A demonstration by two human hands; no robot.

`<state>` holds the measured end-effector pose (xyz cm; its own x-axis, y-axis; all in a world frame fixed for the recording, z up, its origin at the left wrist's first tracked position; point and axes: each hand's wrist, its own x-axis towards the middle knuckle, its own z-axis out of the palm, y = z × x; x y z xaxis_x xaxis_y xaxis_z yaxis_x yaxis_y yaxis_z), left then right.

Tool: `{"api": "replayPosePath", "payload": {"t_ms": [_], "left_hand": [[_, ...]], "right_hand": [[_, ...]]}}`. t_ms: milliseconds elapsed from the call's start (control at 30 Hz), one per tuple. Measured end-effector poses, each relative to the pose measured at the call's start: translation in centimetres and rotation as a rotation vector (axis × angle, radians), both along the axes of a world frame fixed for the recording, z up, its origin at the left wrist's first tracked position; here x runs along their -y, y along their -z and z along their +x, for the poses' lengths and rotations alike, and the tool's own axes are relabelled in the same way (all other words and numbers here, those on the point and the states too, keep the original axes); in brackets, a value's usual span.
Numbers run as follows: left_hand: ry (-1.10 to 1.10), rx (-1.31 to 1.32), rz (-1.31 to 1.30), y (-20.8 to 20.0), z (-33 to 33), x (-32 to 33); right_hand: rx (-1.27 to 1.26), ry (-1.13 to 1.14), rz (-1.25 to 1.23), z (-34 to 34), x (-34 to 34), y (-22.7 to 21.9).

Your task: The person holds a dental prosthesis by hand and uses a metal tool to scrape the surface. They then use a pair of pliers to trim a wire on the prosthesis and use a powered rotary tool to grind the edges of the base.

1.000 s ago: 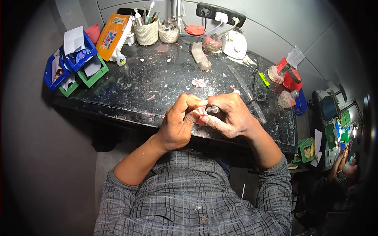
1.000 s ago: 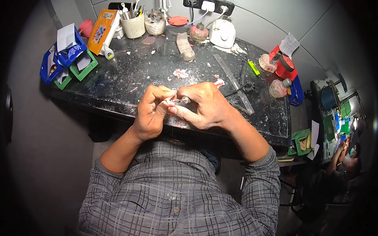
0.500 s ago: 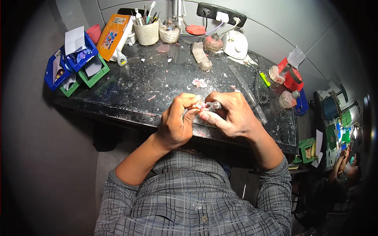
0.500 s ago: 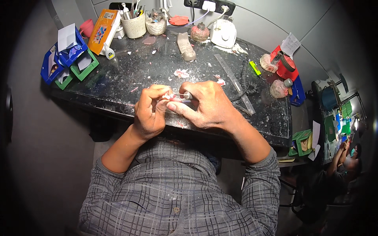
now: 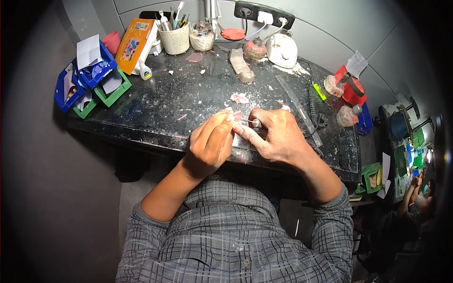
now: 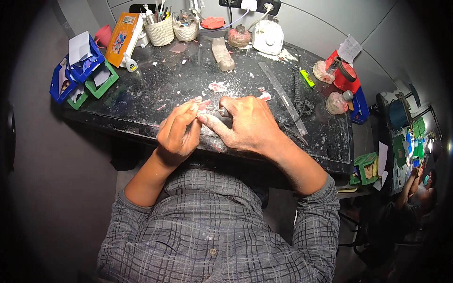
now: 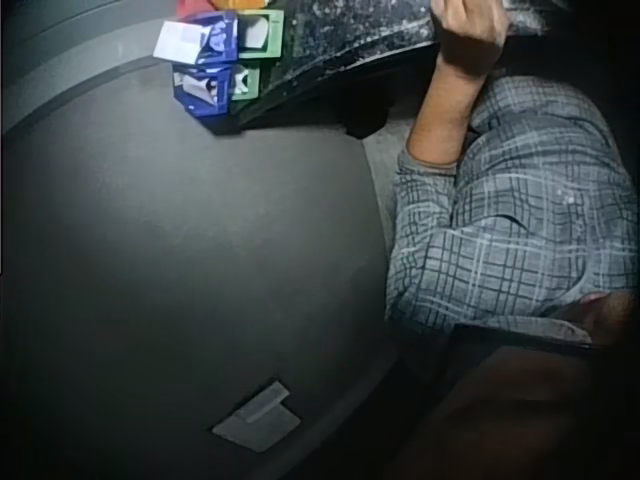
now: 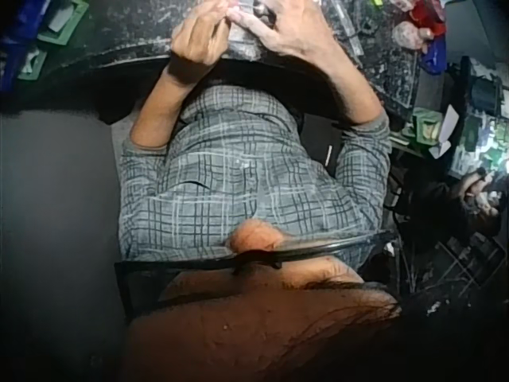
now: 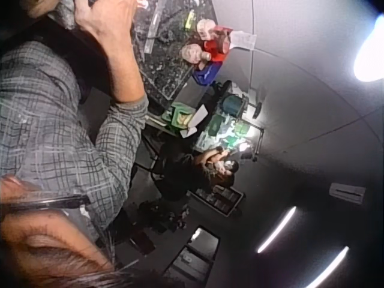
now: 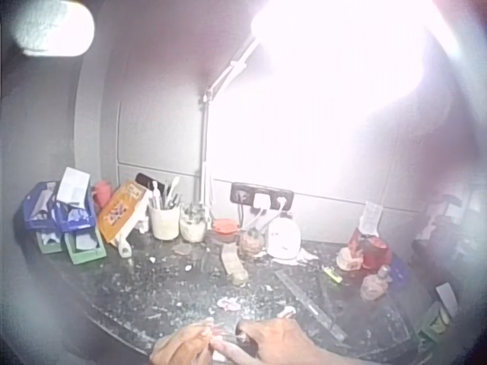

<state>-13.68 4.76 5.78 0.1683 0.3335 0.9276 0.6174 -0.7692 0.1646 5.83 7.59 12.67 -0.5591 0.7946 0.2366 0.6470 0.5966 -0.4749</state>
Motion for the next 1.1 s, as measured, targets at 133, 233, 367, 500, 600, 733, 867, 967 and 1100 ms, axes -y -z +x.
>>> {"api": "replayPosePath", "payload": {"t_ms": [133,233,367,500,600,733,867,967,1100], "left_hand": [[0.027,-0.010,0.011,0.3,-0.3,-0.4],[0.038,-0.024,0.007,-0.1,-0.3,-0.4],[0.032,-0.047,0.007,-0.4,-0.5,-0.3],[0.011,-0.075,0.005,-0.6,-0.7,-0.4],[0.008,-0.084,0.005,-0.7,-0.7,-0.3],[-0.006,-0.099,-0.001,-0.6,-0.8,-0.4],[-0.016,-0.117,-0.011,-0.6,-0.9,-0.3],[-0.027,-0.133,0.004,-0.3,-1.1,-0.5],[-0.022,-0.132,0.016,-0.2,-1.2,-0.7]], "right_hand": [[-0.002,-0.034,0.018,0.1,-0.1,0.3],[-0.002,-0.027,0.018,0.1,-0.2,0.4],[0.036,-0.025,0.007,0.0,-0.1,0.2],[0.070,-0.007,0.005,0.0,-0.2,0.2],[0.070,-0.011,0.020,0.0,-0.2,0.5],[0.078,-0.005,0.019,-0.1,-0.2,0.4],[0.102,0.008,0.036,-0.1,-0.3,0.4],[0.114,0.009,0.036,-0.2,-0.2,0.5],[0.109,0.016,0.025,-0.2,-0.2,0.4]]}}
